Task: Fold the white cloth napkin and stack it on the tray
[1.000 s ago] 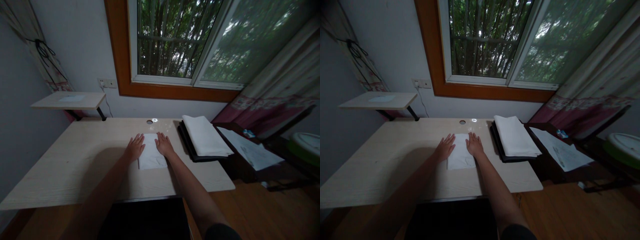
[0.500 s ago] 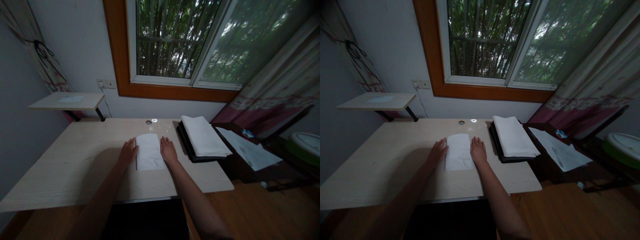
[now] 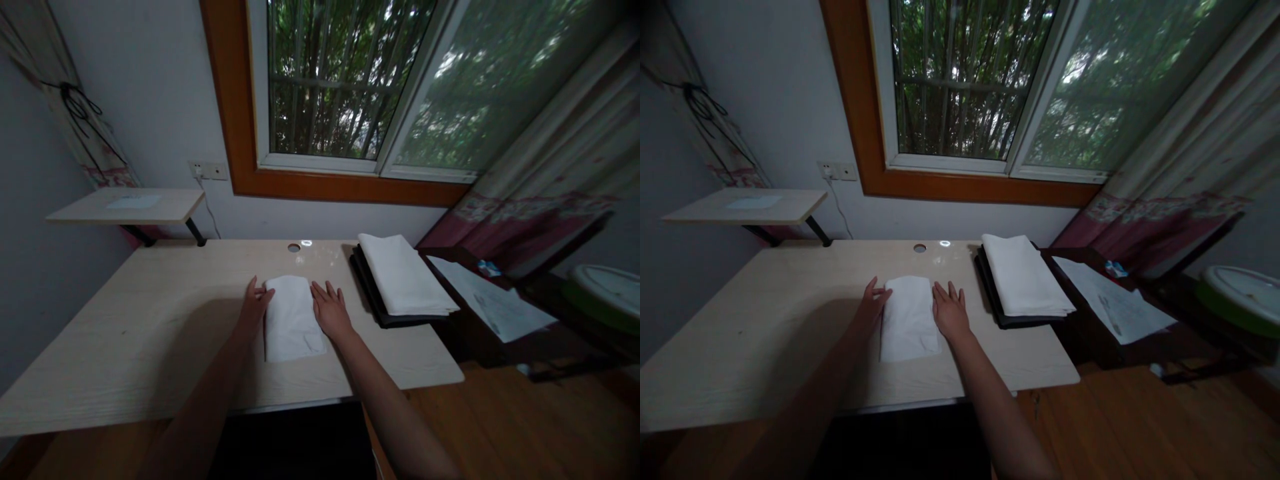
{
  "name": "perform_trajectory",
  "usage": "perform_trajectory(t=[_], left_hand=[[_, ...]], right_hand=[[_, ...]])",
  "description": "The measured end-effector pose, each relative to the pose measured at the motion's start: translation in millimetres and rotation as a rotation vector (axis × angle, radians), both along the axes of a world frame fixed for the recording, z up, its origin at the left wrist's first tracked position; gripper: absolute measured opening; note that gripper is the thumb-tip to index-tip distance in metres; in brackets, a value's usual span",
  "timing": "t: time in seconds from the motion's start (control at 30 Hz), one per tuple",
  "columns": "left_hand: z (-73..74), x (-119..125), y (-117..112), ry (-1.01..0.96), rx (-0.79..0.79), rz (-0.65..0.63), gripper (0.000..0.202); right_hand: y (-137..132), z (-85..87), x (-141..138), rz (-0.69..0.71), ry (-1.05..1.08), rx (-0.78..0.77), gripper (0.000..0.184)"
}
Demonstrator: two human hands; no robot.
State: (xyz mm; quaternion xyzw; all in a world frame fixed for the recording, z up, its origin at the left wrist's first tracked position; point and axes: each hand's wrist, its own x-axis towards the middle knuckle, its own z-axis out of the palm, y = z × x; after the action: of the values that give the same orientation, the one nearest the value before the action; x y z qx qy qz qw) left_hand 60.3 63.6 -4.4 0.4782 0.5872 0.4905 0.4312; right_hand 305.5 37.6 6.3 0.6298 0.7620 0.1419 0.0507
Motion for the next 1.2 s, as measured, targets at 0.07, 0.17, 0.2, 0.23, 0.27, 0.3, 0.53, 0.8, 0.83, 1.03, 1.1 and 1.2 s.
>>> perform_trajectory(t=[0.07, 0.17, 0.2, 0.23, 0.27, 0.3, 0.53, 0.8, 0.83, 1.03, 1.1, 1.2], left_hand=[[-0.4, 0, 1, -0.105, -0.131, -0.022, 0.094], [-1.0, -3, 1, -0.091, -0.185, -0.093, 0.097], [-1.1, -3, 1, -0.034, -0.161, -0.103, 0.097], [-1.0, -4, 0, 0.029, -0.128, -0.101, 0.095], [-0.6, -4, 0, 0.081, -0.091, -0.098, 0.092], [0.1, -3, -2, 0.117, -0.050, -0.097, 0.089], [17.0, 10, -23, -0.219, 0.087, -0.172, 0.084], [28.6, 8, -35, -0.745, -0.048, -0.313, 0.088], [28.9, 8, -36, -0.763, -0.060, -0.327, 0.087], [31.4, 8, -38, -0.796, -0.055, -0.310, 0.085], [30.2, 10, -35, -0.841, -0.029, -0.311, 0.086], [26.3, 11, -30, -0.881, -0.030, -0.371, 0.092]], right_hand=[[-1, 0.4, 1, 0.035, 0.013, 0.012, 0.047], [0, -2.1, 3, 0.096, 0.061, 0.050, 0.043], [0, -3.2, 3, 0.117, 0.091, 0.065, 0.041], [1, -4.3, 4, 0.140, 0.134, 0.079, 0.039], [1, -5.2, 5, 0.168, 0.196, 0.094, 0.037], [2, -5.9, 5, 0.204, 0.279, 0.115, 0.034], [8, -10.6, 9, 0.422, 1.000, 0.178, 0.058], [-6, -0.7, -3, 0.308, 1.567, -0.269, 0.052], [-10, 3.4, -7, 0.299, 1.692, -0.405, 0.056], [-23, 21.6, -20, 0.226, 2.077, -0.614, 0.079], [-21, 30.2, -16, 0.216, 1.991, -0.454, 0.066], [-14, 58.2, 4, 0.275, 1.810, -0.232, 0.055]])
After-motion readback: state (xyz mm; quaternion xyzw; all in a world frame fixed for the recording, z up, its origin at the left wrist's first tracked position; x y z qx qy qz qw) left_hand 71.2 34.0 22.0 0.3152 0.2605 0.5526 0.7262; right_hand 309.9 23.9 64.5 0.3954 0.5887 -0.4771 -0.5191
